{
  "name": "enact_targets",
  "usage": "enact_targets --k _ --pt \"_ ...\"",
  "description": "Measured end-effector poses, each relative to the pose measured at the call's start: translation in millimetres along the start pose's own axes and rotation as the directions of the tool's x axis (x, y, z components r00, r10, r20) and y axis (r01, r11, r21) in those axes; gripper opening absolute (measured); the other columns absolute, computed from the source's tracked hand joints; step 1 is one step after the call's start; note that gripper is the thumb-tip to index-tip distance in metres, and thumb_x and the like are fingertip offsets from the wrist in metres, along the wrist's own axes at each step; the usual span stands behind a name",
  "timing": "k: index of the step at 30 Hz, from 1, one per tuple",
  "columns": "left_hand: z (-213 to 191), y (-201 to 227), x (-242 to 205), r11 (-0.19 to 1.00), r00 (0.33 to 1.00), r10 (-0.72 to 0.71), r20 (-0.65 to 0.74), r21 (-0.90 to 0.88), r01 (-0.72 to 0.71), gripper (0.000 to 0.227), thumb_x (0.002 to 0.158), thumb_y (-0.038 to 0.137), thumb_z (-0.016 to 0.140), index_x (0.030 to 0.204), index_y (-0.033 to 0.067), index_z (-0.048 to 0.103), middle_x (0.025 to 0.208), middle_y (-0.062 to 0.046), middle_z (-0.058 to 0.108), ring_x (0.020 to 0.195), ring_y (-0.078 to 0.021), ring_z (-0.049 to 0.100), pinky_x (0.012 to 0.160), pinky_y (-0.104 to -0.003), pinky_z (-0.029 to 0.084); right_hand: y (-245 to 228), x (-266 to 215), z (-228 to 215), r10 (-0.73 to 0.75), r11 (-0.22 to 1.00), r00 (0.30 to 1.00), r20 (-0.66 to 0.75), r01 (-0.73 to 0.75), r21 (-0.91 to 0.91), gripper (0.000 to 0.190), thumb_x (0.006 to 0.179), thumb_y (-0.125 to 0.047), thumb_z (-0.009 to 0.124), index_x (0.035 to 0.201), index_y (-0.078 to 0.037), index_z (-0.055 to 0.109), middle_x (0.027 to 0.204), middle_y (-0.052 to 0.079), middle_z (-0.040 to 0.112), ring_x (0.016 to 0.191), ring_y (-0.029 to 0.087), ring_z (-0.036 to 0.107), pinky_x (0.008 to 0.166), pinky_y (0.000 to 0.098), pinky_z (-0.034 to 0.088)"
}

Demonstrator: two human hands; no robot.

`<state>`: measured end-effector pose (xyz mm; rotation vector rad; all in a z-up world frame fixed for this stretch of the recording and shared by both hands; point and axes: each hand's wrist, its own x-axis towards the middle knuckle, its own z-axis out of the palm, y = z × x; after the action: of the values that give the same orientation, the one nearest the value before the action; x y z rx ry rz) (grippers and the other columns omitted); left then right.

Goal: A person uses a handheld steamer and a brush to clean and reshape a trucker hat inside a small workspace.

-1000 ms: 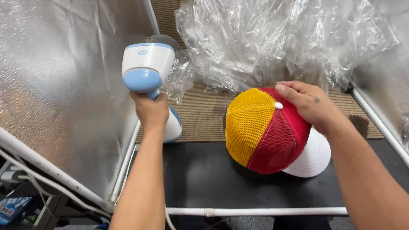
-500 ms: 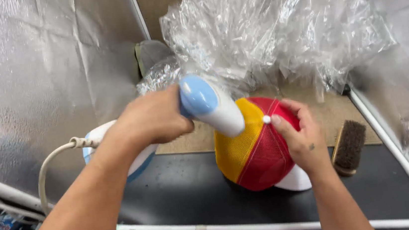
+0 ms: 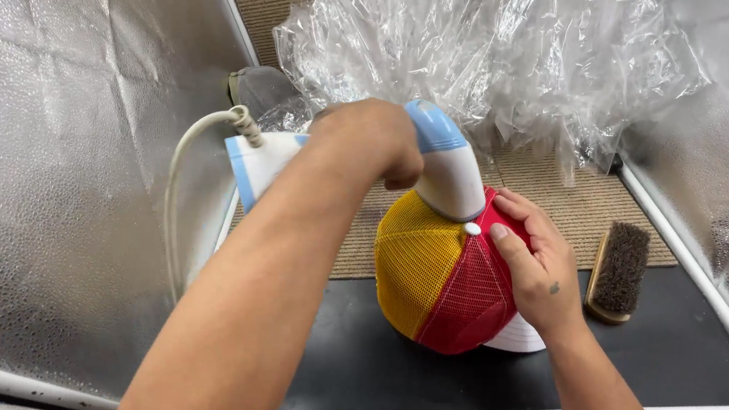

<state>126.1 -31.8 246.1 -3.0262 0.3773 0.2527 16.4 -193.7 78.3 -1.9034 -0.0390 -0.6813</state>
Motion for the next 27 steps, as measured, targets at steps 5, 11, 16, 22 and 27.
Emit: enact_targets --k 5,11,16,22,27 --pt "-0.4 16.0 3.6 0.997 0.999 0.029 0.019 0.077 -0.030 0.049 0.069 0.019 0.072 0.117 0.0118 0.074 0.109 -0.008 0.075 0.111 -0.0338 0.071 0.094 -0.057 0.053 2.2 -0.2 1.7 -0.026 1.000 1.000 -0.012 0.026 -0.003 0.041 0.099 -0.026 0.059 0.131 -0.001 0.066 0.140 0.024 0.061 0.134 0.041 0.054 0.113 0.0529 0.038" --pt "-7.5 23.7 6.4 0.994 0.994 0.100 -0.038 0.058 -0.097 0.045 0.070 0.011 0.067 0.114 0.0116 0.077 0.109 -0.006 0.076 0.114 -0.0282 0.071 0.100 -0.050 0.053 -4.4 0.0 2.5 -0.049 0.998 0.998 -0.025 0.050 0.032 0.041 0.098 -0.024 0.059 0.130 0.002 0.066 0.137 0.026 0.062 0.131 0.043 0.057 0.113 0.0530 0.039" --pt "-13.0 24.5 2.5 0.990 0.997 0.080 0.013 0.112 -0.081 0.044 0.070 0.009 0.068 0.114 0.0108 0.077 0.109 -0.008 0.076 0.114 -0.0289 0.071 0.098 -0.050 0.053 1.2 -0.4 0.7 -0.052 0.998 0.998 -0.034 0.053 0.037 0.041 0.098 -0.023 0.061 0.130 0.001 0.066 0.135 0.026 0.063 0.131 0.042 0.057 0.112 0.0519 0.039" --pt "-17.7 5.7 -6.9 0.981 0.994 -0.017 0.104 0.196 -0.004 0.051 0.072 0.023 0.077 0.121 0.0104 0.074 0.117 -0.009 0.075 0.121 -0.0291 0.068 0.101 -0.052 0.052 14.3 1.0 -0.9 -0.026 1.000 0.999 -0.024 0.027 0.014 0.041 0.095 -0.024 0.065 0.130 -0.003 0.068 0.139 0.021 0.063 0.133 0.037 0.057 0.112 0.0480 0.041" --pt "-11.9 -31.6 -29.5 0.983 0.981 -0.147 0.125 0.127 0.132 0.050 0.069 0.024 0.079 0.116 0.0092 0.077 0.104 -0.011 0.078 0.110 -0.0333 0.072 0.093 -0.053 0.055 10.1 -2.2 2.5 -0.044 0.995 0.998 -0.043 0.047 0.085 0.040 0.096 -0.022 0.064 0.129 0.000 0.067 0.137 0.024 0.063 0.131 0.039 0.058 0.113 0.0478 0.039"
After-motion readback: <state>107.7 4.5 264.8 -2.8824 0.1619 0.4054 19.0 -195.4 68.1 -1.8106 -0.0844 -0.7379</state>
